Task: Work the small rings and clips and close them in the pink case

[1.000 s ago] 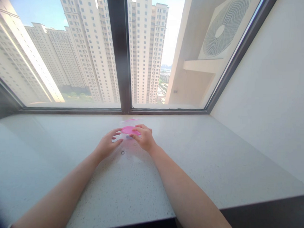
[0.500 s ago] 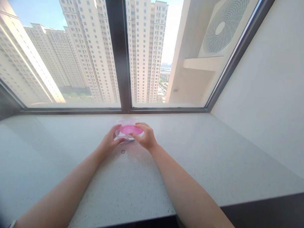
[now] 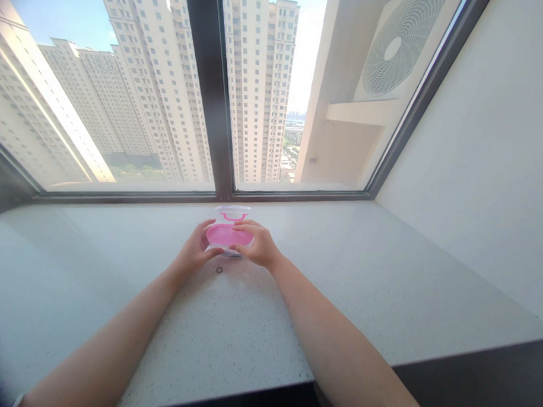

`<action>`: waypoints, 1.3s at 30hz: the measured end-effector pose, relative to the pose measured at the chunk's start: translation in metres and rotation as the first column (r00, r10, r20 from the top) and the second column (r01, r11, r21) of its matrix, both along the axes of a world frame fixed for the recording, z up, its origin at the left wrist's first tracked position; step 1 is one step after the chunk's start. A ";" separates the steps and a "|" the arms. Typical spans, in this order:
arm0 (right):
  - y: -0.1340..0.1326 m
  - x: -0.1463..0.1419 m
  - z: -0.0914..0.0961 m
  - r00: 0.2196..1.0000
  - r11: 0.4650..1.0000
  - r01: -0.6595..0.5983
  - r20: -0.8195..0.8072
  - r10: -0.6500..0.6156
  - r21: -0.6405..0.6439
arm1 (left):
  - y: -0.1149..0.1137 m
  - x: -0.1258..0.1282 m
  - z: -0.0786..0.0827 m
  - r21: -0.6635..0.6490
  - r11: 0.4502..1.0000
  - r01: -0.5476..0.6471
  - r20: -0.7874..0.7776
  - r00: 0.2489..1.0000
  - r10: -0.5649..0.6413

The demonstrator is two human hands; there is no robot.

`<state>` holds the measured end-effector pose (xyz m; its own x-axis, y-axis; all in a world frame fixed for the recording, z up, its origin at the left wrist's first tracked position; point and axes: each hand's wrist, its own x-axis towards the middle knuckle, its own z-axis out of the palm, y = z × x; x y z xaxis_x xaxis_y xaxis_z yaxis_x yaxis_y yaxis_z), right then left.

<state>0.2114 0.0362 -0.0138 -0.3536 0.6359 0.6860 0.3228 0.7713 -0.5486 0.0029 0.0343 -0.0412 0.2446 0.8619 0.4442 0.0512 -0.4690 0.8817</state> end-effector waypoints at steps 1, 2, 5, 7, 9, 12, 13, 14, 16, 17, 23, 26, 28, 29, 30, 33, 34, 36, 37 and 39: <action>0.000 0.000 -0.001 1.000 1.000 -0.011 0.007 0.011 -0.009 | 0.001 0.000 -0.001 0.002 1.000 -0.007 -0.004 1.000 0.007; 0.001 0.000 -0.001 1.000 1.000 -0.017 0.011 0.018 -0.017 | 0.001 0.000 -0.001 0.001 1.000 -0.016 -0.013 1.000 0.016; 0.001 0.000 -0.003 1.000 0.999 -0.018 0.016 0.018 -0.037 | 0.001 -0.001 -0.001 -0.011 0.999 -0.040 -0.053 0.998 0.039; 0.001 0.000 -0.003 1.000 0.999 -0.016 0.022 0.017 -0.042 | 0.001 -0.001 0.000 -0.015 0.999 -0.045 -0.058 0.997 0.044; 0.000 0.000 -0.003 0.999 0.999 -0.013 0.033 0.014 -0.039 | 0.000 -0.001 0.001 -0.013 0.999 -0.043 -0.046 0.998 0.042; 0.000 0.001 -0.003 0.999 1.000 0.004 0.046 -0.003 -0.029 | -0.002 -0.001 0.003 -0.020 0.999 -0.050 -0.046 0.998 0.049; 0.000 0.002 -0.002 0.999 1.000 0.007 0.050 -0.006 -0.026 | -0.003 -0.001 0.003 -0.025 0.998 -0.053 -0.052 0.997 0.051; 0.000 0.002 -0.002 0.998 1.000 0.008 0.055 -0.007 -0.022 | -0.003 -0.001 0.004 -0.031 0.998 -0.054 -0.058 0.997 0.052; 0.000 0.003 -0.001 0.998 1.000 0.009 0.070 -0.008 -0.013 | -0.005 -0.001 0.007 -0.040 0.998 -0.051 -0.068 0.997 0.048; 0.000 0.003 -0.001 0.997 1.000 0.011 0.081 -0.010 -0.008 | -0.005 -0.001 0.008 -0.036 0.998 -0.050 -0.073 0.996 0.048; -0.001 0.003 0.002 0.991 1.000 0.004 0.137 -0.004 0.006 | -0.006 -0.003 0.012 0.072 0.991 -0.117 -0.200 0.971 0.129; 0.000 0.001 -0.001 0.990 0.999 -0.037 0.133 0.040 -0.024 | -0.003 -0.006 0.009 0.068 0.991 -0.119 -0.205 0.970 0.130; 0.001 -0.001 -0.004 0.992 0.997 -0.053 0.111 0.059 -0.057 | -0.002 -0.007 0.006 0.062 0.991 -0.117 -0.198 0.972 0.127; 0.002 -0.002 -0.006 0.993 0.996 -0.056 0.096 0.063 -0.073 | -0.002 -0.007 0.005 0.056 0.992 -0.112 -0.190 0.974 0.121; 0.002 -0.003 -0.007 0.995 0.995 -0.057 0.081 0.064 -0.088 | -0.002 -0.008 0.005 0.047 0.993 -0.105 -0.180 0.977 0.112; 0.004 -0.004 -0.010 0.996 0.992 -0.054 0.059 0.061 -0.113 | -0.002 -0.007 0.006 0.008 0.994 -0.105 -0.152 0.983 0.105; 0.004 -0.004 -0.010 0.996 0.991 -0.056 0.065 0.064 -0.118 | -0.003 -0.007 0.006 -0.003 0.993 -0.122 -0.150 0.981 0.120; 0.005 -0.004 -0.009 0.993 0.990 -0.063 0.089 0.075 -0.126 | -0.004 -0.006 0.008 -0.019 0.986 -0.169 -0.154 0.974 0.164; 0.005 -0.004 -0.009 0.991 0.989 -0.068 0.107 0.082 -0.130 | -0.004 -0.006 0.009 -0.029 0.982 -0.184 -0.153 0.972 0.178; 0.004 -0.003 -0.008 0.984 0.988 -0.076 0.150 0.096 -0.132 | -0.005 -0.005 0.010 -0.061 0.980 -0.190 -0.136 0.974 0.180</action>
<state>0.2082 0.0404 -0.0219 -0.5065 0.6759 0.5353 0.3472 0.7282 -0.5909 -0.0021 0.0291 -0.0312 0.1293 0.9265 0.3535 0.2470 -0.3753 0.8934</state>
